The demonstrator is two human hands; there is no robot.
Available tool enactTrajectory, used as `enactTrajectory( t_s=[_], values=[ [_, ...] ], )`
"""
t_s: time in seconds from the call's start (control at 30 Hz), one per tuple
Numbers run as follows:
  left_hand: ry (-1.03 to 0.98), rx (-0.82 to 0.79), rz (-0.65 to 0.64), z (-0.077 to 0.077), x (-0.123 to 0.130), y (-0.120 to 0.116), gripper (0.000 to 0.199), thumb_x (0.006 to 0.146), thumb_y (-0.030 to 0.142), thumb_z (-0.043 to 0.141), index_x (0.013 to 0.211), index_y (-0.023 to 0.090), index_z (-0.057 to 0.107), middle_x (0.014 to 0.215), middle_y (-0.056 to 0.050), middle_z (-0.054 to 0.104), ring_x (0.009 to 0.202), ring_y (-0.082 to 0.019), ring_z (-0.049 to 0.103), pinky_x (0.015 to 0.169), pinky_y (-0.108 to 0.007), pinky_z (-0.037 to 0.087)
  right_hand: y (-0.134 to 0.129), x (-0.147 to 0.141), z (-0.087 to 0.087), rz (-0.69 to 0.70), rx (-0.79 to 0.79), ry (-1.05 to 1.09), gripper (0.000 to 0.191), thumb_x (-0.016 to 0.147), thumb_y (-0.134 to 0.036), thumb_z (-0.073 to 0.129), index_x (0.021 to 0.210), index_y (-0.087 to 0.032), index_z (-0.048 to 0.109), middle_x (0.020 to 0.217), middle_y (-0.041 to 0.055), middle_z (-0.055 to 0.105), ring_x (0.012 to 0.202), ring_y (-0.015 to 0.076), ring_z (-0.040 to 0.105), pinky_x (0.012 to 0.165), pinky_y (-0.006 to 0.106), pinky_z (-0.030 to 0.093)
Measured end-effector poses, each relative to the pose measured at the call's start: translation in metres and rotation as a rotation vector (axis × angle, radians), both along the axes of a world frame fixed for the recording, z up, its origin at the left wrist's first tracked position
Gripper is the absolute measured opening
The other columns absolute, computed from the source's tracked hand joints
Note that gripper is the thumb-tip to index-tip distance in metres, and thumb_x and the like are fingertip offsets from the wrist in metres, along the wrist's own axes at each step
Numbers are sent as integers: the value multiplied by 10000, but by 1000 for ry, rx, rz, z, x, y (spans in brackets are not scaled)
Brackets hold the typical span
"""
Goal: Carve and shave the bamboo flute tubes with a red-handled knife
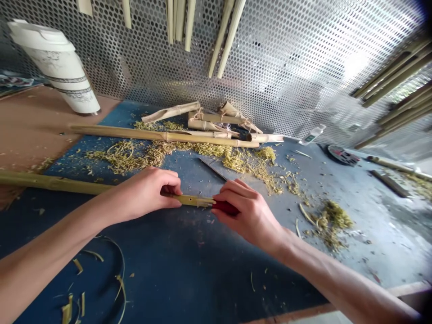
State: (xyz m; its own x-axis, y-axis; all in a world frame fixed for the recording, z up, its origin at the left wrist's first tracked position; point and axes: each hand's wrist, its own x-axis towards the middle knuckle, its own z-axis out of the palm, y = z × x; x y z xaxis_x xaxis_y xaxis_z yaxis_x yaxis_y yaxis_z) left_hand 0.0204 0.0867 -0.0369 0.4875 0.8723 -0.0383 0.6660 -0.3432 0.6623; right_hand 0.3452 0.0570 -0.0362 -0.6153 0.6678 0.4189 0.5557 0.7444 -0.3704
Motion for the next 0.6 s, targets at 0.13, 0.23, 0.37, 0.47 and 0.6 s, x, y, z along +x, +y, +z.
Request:
enactTrajectory(
  t_s=[0.13, 0.23, 0.37, 0.47, 0.6],
  values=[
    [-17, -7, -6, -3, 0, 1, 230, 868, 452, 854, 771, 270, 753, 833, 23, 780, 757, -200, 695, 692, -323, 449, -1, -3, 1, -6, -1, 9, 60, 1070, -230, 815, 1112, -261, 786, 1020, 55, 805, 936, 264, 730, 828, 421, 665],
    [-22, -7, 0, -2, 1, 0, 177, 866, 412, 843, 796, 271, 765, 823, 22, 784, 761, -202, 705, 687, -322, 450, 0, -18, 2, 16, -13, -17, 45, 1074, -242, 800, 1040, -257, 775, 1021, 62, 802, 951, 266, 722, 836, 420, 656],
    [-24, -25, -23, 2, -4, 0, 115, 860, 397, 830, 863, 282, 829, 873, 11, 808, 788, -208, 727, 710, -322, 478, 2, -21, 5, 19, -18, -22, 35, 1062, -232, 801, 1063, -263, 783, 1019, 59, 813, 939, 261, 732, 839, 418, 664],
    [-26, -55, -50, 6, -8, 1, 113, 854, 374, 838, 936, 308, 880, 947, 11, 842, 841, -210, 761, 760, -316, 517, 1, -10, 7, -7, -13, -13, 50, 1051, -210, 810, 1076, -250, 793, 1013, 66, 818, 926, 264, 743, 817, 420, 664],
    [-16, -82, -37, 8, -10, 2, 117, 850, 376, 854, 936, 298, 864, 920, 12, 851, 823, -214, 767, 739, -309, 523, 1, -22, 7, 13, -16, -24, 17, 1059, -220, 820, 1063, -231, 808, 1036, 73, 814, 955, 260, 743, 850, 411, 660]
  ],
)
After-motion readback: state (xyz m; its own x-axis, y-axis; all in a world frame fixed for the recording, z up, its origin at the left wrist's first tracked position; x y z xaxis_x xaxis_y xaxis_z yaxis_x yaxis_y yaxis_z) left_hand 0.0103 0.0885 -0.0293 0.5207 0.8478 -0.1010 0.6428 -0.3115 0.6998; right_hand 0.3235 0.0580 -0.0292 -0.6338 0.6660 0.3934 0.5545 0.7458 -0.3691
